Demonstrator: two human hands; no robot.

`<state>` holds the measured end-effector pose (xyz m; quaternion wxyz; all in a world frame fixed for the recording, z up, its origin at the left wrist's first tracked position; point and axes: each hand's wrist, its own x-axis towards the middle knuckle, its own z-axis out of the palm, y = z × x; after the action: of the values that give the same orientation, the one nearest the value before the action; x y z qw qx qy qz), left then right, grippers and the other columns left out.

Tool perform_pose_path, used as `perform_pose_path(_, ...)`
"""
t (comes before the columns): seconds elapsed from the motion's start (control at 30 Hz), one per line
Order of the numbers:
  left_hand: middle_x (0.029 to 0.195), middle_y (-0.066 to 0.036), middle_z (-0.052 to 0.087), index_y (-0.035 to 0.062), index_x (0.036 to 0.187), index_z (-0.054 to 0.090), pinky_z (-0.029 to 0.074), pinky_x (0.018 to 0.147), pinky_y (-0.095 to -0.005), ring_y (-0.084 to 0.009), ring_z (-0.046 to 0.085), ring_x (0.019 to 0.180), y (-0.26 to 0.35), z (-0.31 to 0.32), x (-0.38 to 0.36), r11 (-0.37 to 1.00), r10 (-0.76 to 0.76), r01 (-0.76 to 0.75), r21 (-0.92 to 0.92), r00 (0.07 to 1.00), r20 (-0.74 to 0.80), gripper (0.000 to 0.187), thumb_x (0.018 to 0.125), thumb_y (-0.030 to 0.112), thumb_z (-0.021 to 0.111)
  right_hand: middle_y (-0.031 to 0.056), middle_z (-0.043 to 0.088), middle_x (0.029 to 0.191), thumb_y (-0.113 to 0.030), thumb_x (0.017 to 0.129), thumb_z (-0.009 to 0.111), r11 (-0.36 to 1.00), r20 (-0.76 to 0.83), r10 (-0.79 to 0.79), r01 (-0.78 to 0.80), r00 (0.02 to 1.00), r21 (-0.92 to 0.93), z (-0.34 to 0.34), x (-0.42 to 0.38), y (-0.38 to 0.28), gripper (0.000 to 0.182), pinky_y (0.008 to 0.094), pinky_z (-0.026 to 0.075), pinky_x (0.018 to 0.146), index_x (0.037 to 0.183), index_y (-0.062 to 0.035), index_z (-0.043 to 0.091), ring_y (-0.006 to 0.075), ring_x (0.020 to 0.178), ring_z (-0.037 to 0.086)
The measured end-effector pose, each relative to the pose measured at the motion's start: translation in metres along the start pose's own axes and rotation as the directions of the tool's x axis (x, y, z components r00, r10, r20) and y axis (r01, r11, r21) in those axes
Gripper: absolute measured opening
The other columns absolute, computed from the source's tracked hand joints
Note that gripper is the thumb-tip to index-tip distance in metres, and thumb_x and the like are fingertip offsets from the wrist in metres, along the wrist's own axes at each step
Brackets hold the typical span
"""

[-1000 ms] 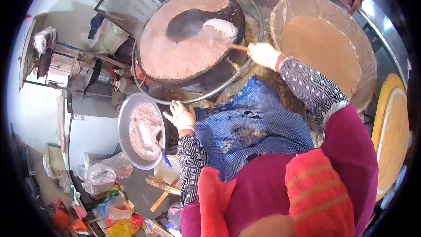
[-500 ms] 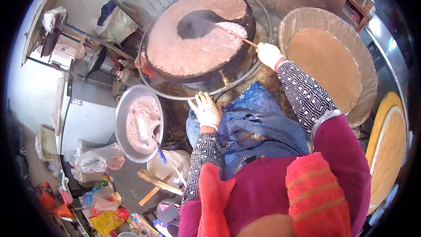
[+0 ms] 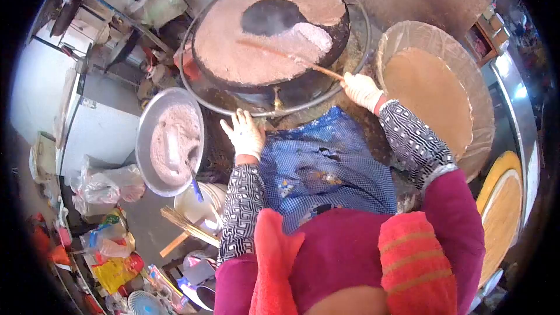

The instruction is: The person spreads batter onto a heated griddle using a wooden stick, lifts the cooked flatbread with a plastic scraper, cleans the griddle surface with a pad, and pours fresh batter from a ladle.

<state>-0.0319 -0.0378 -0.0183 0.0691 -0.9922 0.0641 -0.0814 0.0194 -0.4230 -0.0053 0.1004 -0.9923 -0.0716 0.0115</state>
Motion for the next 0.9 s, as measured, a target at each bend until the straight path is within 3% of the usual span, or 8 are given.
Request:
perform_pose_path(0.1,0.148,-0.014,0.047,0.0025,0.139,0.051,0.012,0.116,-0.0656,-0.0292,0.039,0.139,-0.009,-0.008,0.004,0.999,-0.039,0.039,0.005,0.999,0.03,0.067,0.085,0.04,0.063,0.0222,0.07,0.088,-0.029,0.099,0.048,0.975,-0.121,0.22,-0.216,0.968,0.045,-0.007,0.011,0.015,0.032,0.0508,0.054,0.077,0.098,-0.0017,0.064,0.0402,0.084,0.069)
perform_pose_path(0.17,0.15,-0.013,0.046,0.0035,0.14,0.051,0.01,0.117,-0.0655,-0.0278,0.037,0.141,-0.015,-0.009,0.005,0.998,-0.058,0.057,0.008,0.997,0.057,0.067,0.084,0.039,0.063,0.0227,0.07,0.091,-0.029,0.099,0.048,0.988,-0.162,0.151,-0.147,0.975,0.034,-0.006,0.02,0.018,0.032,0.0512,0.053,0.079,0.098,-0.0015,0.064,0.0409,0.085,0.068)
perform_pose_path(0.3,0.15,-0.012,0.046,0.0043,0.141,0.049,0.012,0.116,-0.0651,-0.0277,0.04,0.138,-0.031,0.013,0.012,0.993,-0.112,0.112,0.032,0.994,0.012,0.069,0.083,0.037,0.065,0.0239,0.069,0.092,-0.03,0.1,0.048,0.996,0.06,0.083,-0.082,0.995,-0.023,-0.015,0.003,0.0,0.032,0.0519,0.052,0.082,0.103,-0.0016,0.061,0.0422,0.088,0.067)
perform_pose_path(0.4,0.15,-0.011,0.046,0.0057,0.14,0.049,0.014,0.116,-0.0639,-0.0272,0.041,0.137,-0.044,0.001,0.019,0.99,-0.14,0.14,0.029,0.99,0.03,0.067,0.083,0.035,0.065,0.024,0.07,0.091,-0.031,0.1,0.047,0.979,-0.114,0.205,-0.206,0.972,0.007,-0.004,0.012,0.017,0.033,0.0515,0.052,0.082,0.104,-0.0014,0.061,0.042,0.089,0.068)
perform_pose_path(0.57,0.142,-0.012,0.053,0.0066,0.13,0.058,0.015,0.115,-0.0657,-0.0277,0.043,0.135,-0.029,-0.02,0.031,0.988,-0.127,0.131,-0.078,0.991,0.047,0.057,0.081,0.034,0.066,0.0236,0.07,0.09,-0.033,0.098,0.049,0.988,-0.035,0.142,-0.14,0.989,0.068,-0.019,0.005,-0.014,0.034,0.0535,0.053,0.08,0.099,-0.0023,0.064,0.0422,0.085,0.068)
perform_pose_path(0.63,0.123,-0.01,0.061,0.0067,0.114,0.063,0.02,0.112,-0.0649,-0.0284,0.05,0.125,0.013,-0.026,0.019,0.964,0.067,-0.119,-0.238,0.974,-0.218,0.043,0.08,0.035,0.067,0.0243,0.07,0.09,-0.033,0.098,0.049,0.998,0.039,0.044,-0.045,0.998,0.035,-0.004,-0.001,-0.004,0.034,0.0539,0.053,0.08,0.102,-0.0023,0.064,0.0425,0.085,0.068)
perform_pose_path(0.7,0.133,-0.016,0.057,0.0021,0.126,0.057,0.016,0.116,-0.0625,-0.0312,0.046,0.131,0.059,-0.046,0.007,0.936,0.193,-0.183,-0.301,0.981,0.004,0.057,0.082,0.038,0.066,0.0241,0.07,0.091,-0.032,0.098,0.049,0.971,-0.036,0.226,-0.222,0.974,0.085,-0.008,0.001,0.003,0.034,0.0522,0.053,0.081,0.103,-0.002,0.065,0.0426,0.086,0.068)
perform_pose_path(0.9,0.148,-0.022,0.045,-0.0049,0.142,0.044,0.007,0.119,-0.0611,-0.0363,0.036,0.142,0.065,-0.012,-0.012,0.969,0.188,-0.188,-0.159,0.982,-0.018,0.066,0.09,0.034,0.057,0.0249,0.069,0.088,-0.03,0.098,0.05,0.998,-0.049,0.061,-0.06,0.997,0.026,-0.018,0.004,-0.013,0.032,0.0529,0.052,0.08,0.102,-0.0019,0.065,0.0428,0.085,0.068)
